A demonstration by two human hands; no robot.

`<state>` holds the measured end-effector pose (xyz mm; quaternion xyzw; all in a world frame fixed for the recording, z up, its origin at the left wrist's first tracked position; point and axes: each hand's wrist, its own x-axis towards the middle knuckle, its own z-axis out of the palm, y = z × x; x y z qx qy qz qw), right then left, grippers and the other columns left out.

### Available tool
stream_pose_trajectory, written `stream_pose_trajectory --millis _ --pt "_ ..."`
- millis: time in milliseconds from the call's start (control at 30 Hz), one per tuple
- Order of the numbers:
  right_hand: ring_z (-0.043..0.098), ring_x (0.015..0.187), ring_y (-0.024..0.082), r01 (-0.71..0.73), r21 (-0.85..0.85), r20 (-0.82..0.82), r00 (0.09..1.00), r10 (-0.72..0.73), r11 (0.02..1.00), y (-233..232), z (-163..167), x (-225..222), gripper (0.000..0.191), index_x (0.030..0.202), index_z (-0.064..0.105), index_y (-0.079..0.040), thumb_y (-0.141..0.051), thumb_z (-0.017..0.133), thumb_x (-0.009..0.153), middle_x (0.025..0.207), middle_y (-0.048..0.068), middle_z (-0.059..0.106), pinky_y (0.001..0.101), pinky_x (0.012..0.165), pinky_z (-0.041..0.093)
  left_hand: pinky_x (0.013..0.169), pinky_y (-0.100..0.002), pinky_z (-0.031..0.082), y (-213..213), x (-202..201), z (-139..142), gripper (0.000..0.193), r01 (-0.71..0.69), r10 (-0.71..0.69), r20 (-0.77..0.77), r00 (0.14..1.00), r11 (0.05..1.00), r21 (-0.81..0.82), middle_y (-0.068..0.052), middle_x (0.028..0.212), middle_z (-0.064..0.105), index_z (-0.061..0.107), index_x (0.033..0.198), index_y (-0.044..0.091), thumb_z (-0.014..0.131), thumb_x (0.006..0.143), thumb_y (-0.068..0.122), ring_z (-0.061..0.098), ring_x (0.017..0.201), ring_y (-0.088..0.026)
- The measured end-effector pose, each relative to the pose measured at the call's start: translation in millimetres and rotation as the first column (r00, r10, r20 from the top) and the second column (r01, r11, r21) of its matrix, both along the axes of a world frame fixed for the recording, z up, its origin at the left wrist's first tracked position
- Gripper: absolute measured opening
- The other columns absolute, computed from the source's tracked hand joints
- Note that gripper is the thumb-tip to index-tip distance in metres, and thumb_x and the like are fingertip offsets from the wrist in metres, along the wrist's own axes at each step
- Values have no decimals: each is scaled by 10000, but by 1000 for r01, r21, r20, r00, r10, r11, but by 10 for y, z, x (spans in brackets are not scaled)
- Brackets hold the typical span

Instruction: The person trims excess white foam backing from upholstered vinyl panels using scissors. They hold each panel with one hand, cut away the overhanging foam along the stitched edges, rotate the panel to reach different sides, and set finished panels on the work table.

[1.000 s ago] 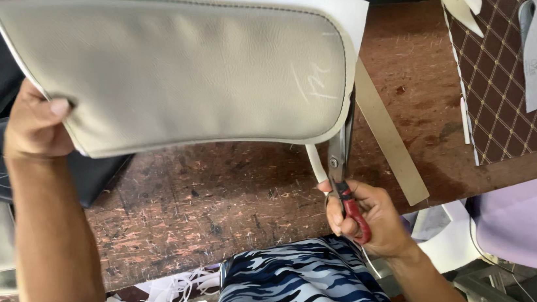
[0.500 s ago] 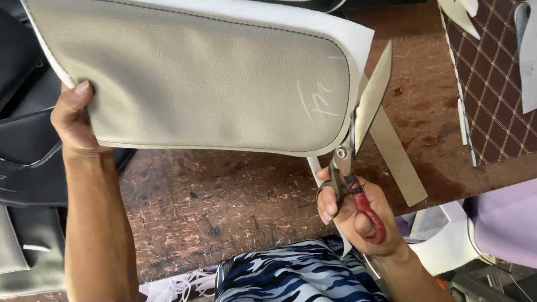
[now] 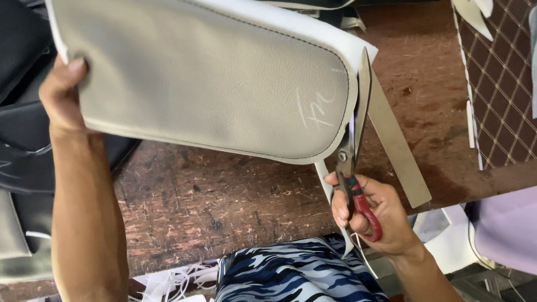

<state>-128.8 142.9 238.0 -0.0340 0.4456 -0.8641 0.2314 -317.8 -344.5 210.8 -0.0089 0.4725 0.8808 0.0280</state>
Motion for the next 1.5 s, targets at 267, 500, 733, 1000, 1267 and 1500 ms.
stream_pose_trajectory --millis 267,500,733,1000,1267,1500 --pt "575 814 132 67 -71 60 996 -63 995 -217 -70 27 793 1429 501 85 -358 852 873 907 18 599 275 711 466 1173 -436 329 977 88 3 846 74 110 -305 946 842 535 -76 1488 475 409 1518 98 590 881 624 418 1409 -249" --pt "566 790 117 47 36 12 999 -48 998 -325 -80 6 802 1447 507 69 -368 848 868 901 24 619 262 702 457 1152 -589 428 1988 552 -3 880 -63 23 207 978 979 193 -211 1428 546 468 1460 3 860 761 367 470 1388 -385" --pt "569 782 123 53 47 44 997 -56 997 -233 -100 7 814 1439 506 83 -351 864 852 891 35 618 265 684 461 1048 -512 589 1928 458 213 592 -137 135 68 989 990 24 -222 1217 613 537 1332 -60 835 841 83 660 1147 -326" --pt "570 853 132 11 36 27 1000 -12 999 -137 -45 29 910 1443 501 96 -456 879 827 922 43 609 267 716 466 1087 -418 539 1659 517 302 509 -37 20 -114 993 988 -148 -152 1308 614 566 1355 -45 825 932 65 614 1216 -248" --pt "556 778 124 -12 133 71 998 3 991 -32 -67 58 873 1417 511 98 -350 921 790 879 43 597 250 645 452 1079 -408 557 1584 520 336 452 5 -54 -179 982 964 -266 -153 1298 649 596 1337 -35 815 957 74 644 1202 -245" --pt "584 766 136 -97 86 93 992 88 992 63 -90 75 880 1411 522 105 -374 916 787 872 47 605 262 649 480 977 -375 599 1447 476 441 410 70 -140 -153 978 919 -389 -131 1192 699 636 1278 -38 831 942 95 688 1110 -229"
